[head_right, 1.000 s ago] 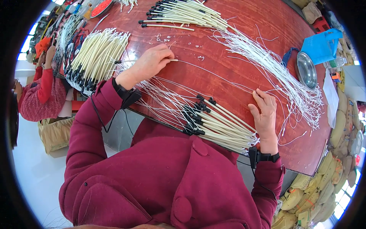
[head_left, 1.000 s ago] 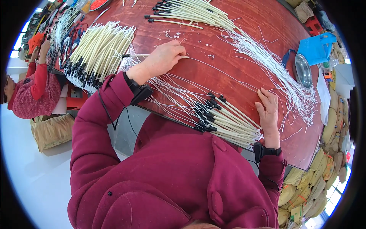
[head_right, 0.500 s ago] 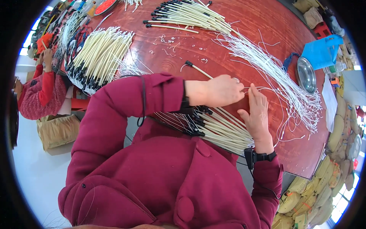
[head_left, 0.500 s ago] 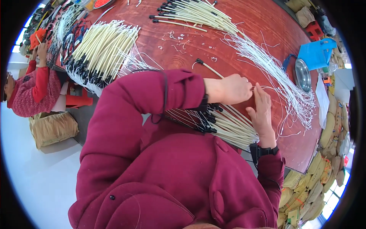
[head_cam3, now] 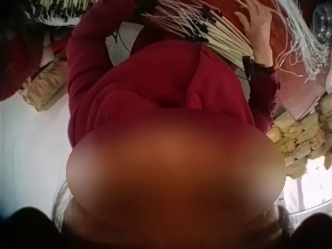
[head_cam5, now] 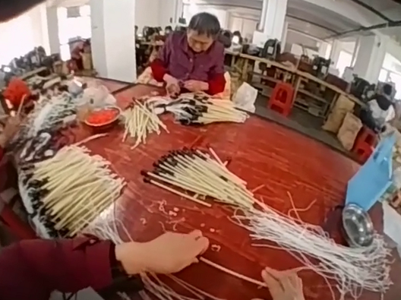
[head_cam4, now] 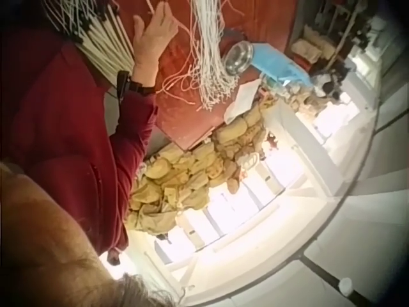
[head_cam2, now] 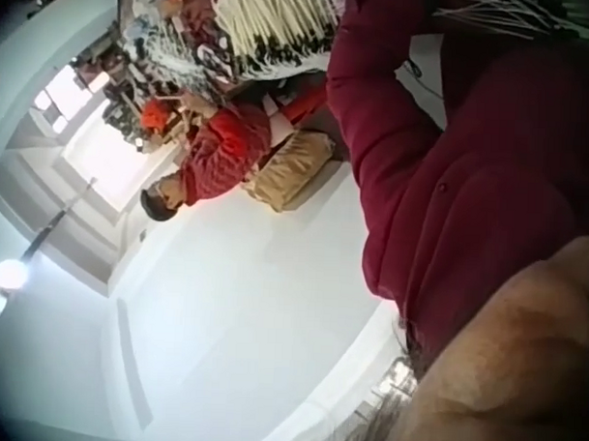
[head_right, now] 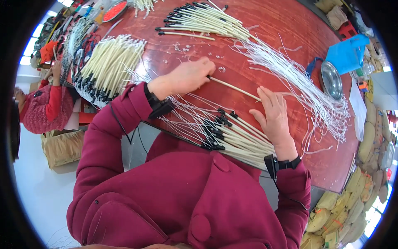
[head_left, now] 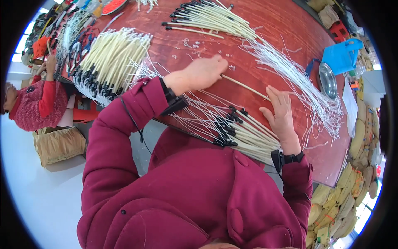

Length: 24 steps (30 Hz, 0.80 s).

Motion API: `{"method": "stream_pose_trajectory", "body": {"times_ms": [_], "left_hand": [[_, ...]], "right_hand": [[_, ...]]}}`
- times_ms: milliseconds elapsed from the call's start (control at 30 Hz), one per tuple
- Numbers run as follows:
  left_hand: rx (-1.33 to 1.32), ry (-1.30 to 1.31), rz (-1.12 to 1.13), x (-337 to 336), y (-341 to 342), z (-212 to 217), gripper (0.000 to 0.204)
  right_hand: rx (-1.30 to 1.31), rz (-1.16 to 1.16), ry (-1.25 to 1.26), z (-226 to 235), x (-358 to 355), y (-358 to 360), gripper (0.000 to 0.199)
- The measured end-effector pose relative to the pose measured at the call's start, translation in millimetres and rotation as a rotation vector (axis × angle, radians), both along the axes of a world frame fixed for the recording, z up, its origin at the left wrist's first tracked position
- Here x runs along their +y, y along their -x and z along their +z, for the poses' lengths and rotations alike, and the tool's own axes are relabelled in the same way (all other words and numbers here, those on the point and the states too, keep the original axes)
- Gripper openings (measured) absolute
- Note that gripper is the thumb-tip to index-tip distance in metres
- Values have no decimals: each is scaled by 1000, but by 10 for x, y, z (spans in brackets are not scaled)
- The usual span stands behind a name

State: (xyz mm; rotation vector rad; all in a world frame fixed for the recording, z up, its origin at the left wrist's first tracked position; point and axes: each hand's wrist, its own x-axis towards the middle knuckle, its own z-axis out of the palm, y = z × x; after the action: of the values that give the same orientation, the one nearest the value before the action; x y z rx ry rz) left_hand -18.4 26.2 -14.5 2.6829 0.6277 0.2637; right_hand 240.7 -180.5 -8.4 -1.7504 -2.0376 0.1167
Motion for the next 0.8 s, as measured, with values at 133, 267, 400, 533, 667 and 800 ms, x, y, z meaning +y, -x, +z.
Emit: {"method": "stream_pose_trajectory", "body": {"times_ms": [133,267,400,533,667,800], "left_hand": [[-105,204,-82,-185,-57,188,23],[-248,349,-133,-313,-40,441,21],[-367,500,-151,-310,27,383,19],[-173,891,62,-338,193,471,22],[-72,804,201,-266,524,577,19],[-249,824,524,165,1233,422,13]], "right_hand": [[-5,-3,-66,62,27,73,52],[-17,56,-72,87,20,40,33],[34,84,-89,75,8,70,14],[-38,128,-134,227,72,6,13],[-67,116,-155,409,-30,-68,15],[-78,59,-163,463,-270,-115,19]]}}
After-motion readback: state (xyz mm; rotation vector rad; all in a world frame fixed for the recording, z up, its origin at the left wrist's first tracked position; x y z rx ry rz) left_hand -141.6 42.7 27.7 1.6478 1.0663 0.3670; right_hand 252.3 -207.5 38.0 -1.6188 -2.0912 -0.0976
